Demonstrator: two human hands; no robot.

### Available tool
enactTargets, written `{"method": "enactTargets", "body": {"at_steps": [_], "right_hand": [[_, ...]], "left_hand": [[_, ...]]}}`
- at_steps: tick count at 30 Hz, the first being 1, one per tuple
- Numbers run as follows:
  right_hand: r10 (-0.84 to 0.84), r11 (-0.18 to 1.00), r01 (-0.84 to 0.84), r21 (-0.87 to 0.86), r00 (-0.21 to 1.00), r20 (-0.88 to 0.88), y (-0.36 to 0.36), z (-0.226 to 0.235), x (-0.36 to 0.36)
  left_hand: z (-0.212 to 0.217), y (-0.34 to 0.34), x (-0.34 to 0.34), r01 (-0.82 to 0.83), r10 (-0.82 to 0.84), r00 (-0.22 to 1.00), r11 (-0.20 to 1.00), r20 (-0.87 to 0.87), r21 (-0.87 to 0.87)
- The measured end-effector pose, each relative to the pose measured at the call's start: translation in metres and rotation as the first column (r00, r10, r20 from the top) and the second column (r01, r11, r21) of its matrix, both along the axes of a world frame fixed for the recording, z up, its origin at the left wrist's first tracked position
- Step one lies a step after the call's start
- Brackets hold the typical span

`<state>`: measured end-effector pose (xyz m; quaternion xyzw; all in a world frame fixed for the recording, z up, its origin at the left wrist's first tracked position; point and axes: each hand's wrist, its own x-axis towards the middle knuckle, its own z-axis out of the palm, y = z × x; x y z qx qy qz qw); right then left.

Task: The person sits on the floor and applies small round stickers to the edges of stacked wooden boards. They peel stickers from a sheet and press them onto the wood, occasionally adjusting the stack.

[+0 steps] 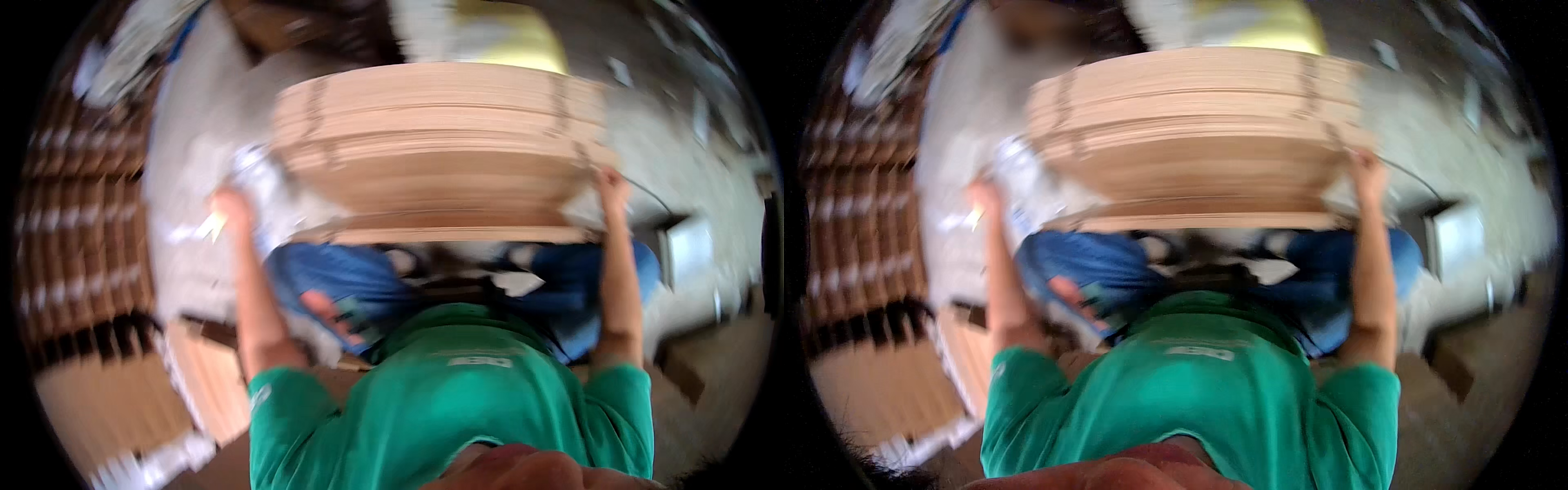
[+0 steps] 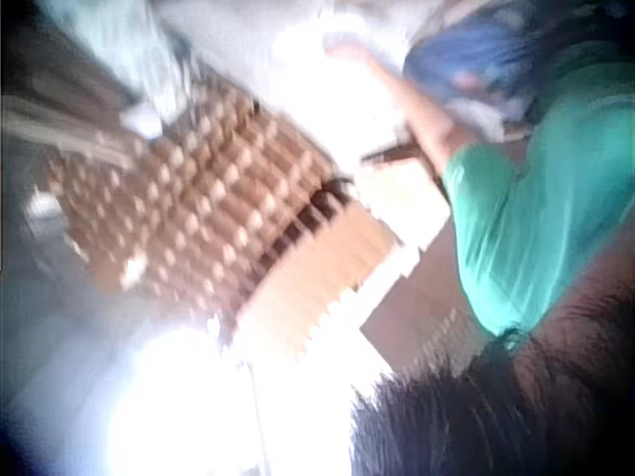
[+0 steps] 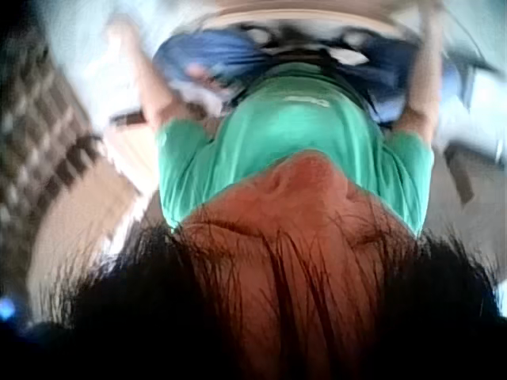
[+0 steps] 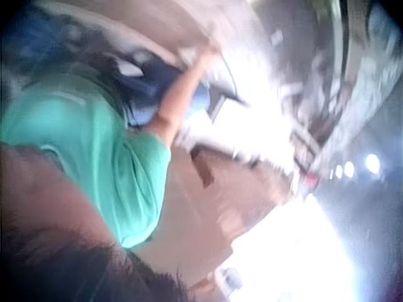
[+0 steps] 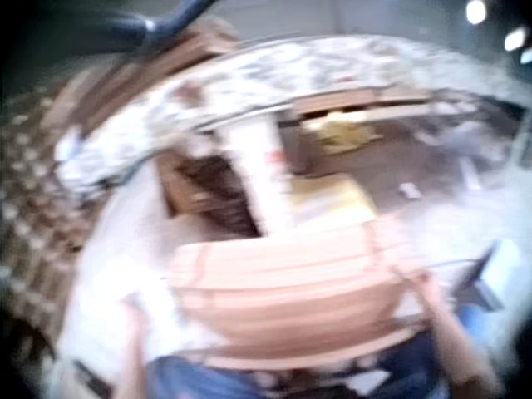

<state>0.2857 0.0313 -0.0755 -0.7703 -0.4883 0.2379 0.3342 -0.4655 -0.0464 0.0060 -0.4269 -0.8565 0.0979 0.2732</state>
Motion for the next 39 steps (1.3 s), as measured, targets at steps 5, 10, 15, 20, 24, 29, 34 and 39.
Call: {"method": "enactTargets", "body": {"at_steps": [5,10,15,20,24,29,34,39], "right_hand": [[-0.06,0.99,0.012,0.143,0.941,0.334,-0.01,-0.014,0.025],[0.038,0.997,0.002,-0.079,0.862,0.505,-0.01,0.033,0.009],[0.131,0.988,-0.143,-0.059,0.978,-0.165,-0.01,0.026,0.064],[0.01,0.995,-0.07,-0.066,0.761,-0.649,-0.024,0.057,0.048],[-0.038,0.997,0.072,0.016,0.687,-0.725,-0.018,0.075,0.024],[-0.06,0.993,0.105,0.056,0.85,-0.524,-0.017,0.062,0.008],[-0.203,0.941,0.296,0.163,0.881,-0.428,-0.005,0.011,-0.011],[-0.235,0.968,0.193,0.16,0.922,0.307,-0.01,0.02,-0.016]], "left_hand": [[-0.051,0.057,0.113,-0.288,-0.176,0.36,0.913,0.916,0.289],[-0.071,0.025,0.116,-0.532,-0.413,0.179,0.723,0.893,0.441],[-0.077,0.028,0.114,-0.576,-0.364,0.11,0.735,0.925,0.358],[-0.105,0.018,0.045,-0.344,-0.239,0.418,0.851,0.876,0.397],[-0.031,0.013,0.071,-0.149,-0.09,0.266,0.98,0.96,0.133],[-0.026,0.041,0.109,-0.354,-0.14,0.066,0.922,0.988,0.154],[-0.073,0.04,0.09,-0.429,-0.251,0.107,0.861,0.962,0.273],[-0.071,0.032,0.109,-0.519,-0.282,0.181,0.786,0.942,0.335]]}}
